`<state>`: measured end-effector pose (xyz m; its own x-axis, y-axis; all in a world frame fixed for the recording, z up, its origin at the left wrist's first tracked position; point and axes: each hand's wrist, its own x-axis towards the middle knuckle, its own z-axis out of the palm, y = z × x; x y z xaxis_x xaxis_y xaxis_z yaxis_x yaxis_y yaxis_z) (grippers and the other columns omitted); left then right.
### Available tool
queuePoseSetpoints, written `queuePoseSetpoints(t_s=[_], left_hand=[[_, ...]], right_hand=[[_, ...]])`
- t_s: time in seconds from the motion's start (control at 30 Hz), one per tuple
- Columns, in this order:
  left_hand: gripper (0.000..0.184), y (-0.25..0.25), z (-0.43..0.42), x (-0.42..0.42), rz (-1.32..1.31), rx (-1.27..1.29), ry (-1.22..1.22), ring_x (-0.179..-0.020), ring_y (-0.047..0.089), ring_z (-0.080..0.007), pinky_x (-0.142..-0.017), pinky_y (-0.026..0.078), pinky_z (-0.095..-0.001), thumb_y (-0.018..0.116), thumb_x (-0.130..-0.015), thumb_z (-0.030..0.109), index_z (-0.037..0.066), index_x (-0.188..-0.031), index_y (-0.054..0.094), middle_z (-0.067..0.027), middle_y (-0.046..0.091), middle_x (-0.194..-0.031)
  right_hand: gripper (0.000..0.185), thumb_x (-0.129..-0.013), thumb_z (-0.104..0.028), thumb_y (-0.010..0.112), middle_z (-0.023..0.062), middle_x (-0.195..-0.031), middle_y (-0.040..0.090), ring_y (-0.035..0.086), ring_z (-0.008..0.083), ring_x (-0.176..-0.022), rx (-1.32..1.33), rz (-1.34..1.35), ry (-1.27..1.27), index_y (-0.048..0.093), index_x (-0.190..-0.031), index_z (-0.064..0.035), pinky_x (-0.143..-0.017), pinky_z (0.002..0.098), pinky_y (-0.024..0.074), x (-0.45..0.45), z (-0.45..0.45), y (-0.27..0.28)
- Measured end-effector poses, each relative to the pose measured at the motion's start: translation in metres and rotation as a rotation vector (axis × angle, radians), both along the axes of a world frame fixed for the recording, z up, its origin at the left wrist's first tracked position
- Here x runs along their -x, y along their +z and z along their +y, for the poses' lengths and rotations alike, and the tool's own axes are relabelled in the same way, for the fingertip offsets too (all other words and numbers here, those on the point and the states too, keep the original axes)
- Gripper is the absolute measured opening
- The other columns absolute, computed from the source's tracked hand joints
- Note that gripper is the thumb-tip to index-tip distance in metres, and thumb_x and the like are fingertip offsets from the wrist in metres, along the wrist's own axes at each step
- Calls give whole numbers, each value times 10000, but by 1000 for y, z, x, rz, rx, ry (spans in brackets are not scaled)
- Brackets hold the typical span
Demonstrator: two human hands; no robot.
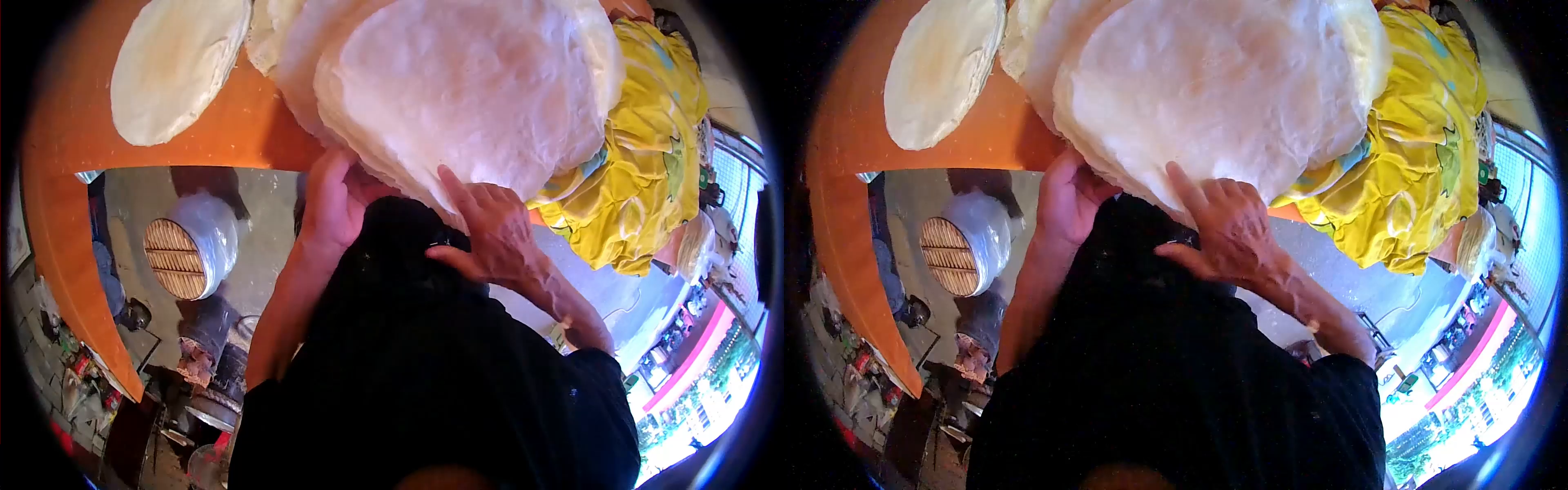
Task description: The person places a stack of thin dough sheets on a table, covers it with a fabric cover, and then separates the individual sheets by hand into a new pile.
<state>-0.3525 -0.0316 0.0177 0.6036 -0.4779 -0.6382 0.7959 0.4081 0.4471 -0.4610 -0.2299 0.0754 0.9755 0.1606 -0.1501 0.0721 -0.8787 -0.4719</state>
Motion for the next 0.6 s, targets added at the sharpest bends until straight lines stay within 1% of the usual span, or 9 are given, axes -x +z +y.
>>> queuePoseSetpoints(t_s=[0.03,0.1,0.17,0.2,0.3,0.33,0.43,0.53,0.6], left_hand=[[352,-3,-3,1,2,3,24,-958,666,-234,-773,601,-376,426,-987,272,45,-1235,530,-121,656,-1085],[364,-4,-4,0,-36,11,11,-973,664,-242,-778,600,-380,426,-992,286,45,-1246,524,-131,655,-1088],[373,-2,-5,-11,-149,36,-59,-985,661,-252,-785,596,-388,425,-997,301,47,-1252,521,-144,653,-1089],[380,-7,-3,-13,-98,97,-12,-977,652,-283,-746,581,-388,482,-978,320,5,-1184,537,-165,643,-1073],[382,-44,19,-13,-171,-48,-5,-926,652,-263,-726,567,-365,507,-973,328,2,-1169,539,-151,641,-1041],[348,-51,21,-10,-313,-305,15,-880,641,-228,-720,548,-331,573,-938,264,2,-1165,545,-133,634,-1014],[363,-89,43,-15,-517,-627,-31,-875,624,-192,-737,542,-308,637,-886,160,-14,-1188,535,-117,625,-1023],[394,-91,44,-15,-508,-701,3,-856,620,-169,-719,543,-296,659,-853,73,-30,-1209,524,-115,622,-1023],[406,-85,48,-16,-704,-991,-19,-829,619,-159,-696,545,-285,660,-854,70,-45,-1216,515,-118,625,-1005]], right_hand=[[493,-780,-189,675,176,-891,628,630,356,-795,15,-13,-16,526,-1225,-38,-643,435,501,0,5,-4],[507,-743,-146,715,167,-945,660,644,373,-784,105,-37,-82,556,-1213,-42,-627,427,506,-2,11,-15],[418,-748,-102,707,150,-855,662,645,361,-709,65,-17,-66,577,-1141,-46,-581,391,502,-14,-6,-12],[375,-749,-92,702,148,-840,660,652,345,-701,23,-1,-29,592,-1105,-46,-582,382,505,-27,-25,-1],[204,-839,-89,664,95,-924,684,653,209,-859,-146,149,-147,639,-1038,-49,-742,314,519,-74,-83,65],[151,-870,-88,651,77,-951,692,653,163,-912,-184,189,-209,655,-1015,-50,-796,291,524,-86,-100,88],[156,-863,-90,639,96,-937,693,659,193,-897,-33,98,-212,656,-1013,-49,-784,315,526,-108,-128,138],[162,-857,-91,627,115,-922,694,665,222,-882,188,-67,-178,657,-1011,-48,-773,339,528,-120,-134,160],[167,-853,-92,619,127,-912,695,669,242,-872,323,-190,-155,658,-1010,-47,-765,355,530,-124,-127,163]])
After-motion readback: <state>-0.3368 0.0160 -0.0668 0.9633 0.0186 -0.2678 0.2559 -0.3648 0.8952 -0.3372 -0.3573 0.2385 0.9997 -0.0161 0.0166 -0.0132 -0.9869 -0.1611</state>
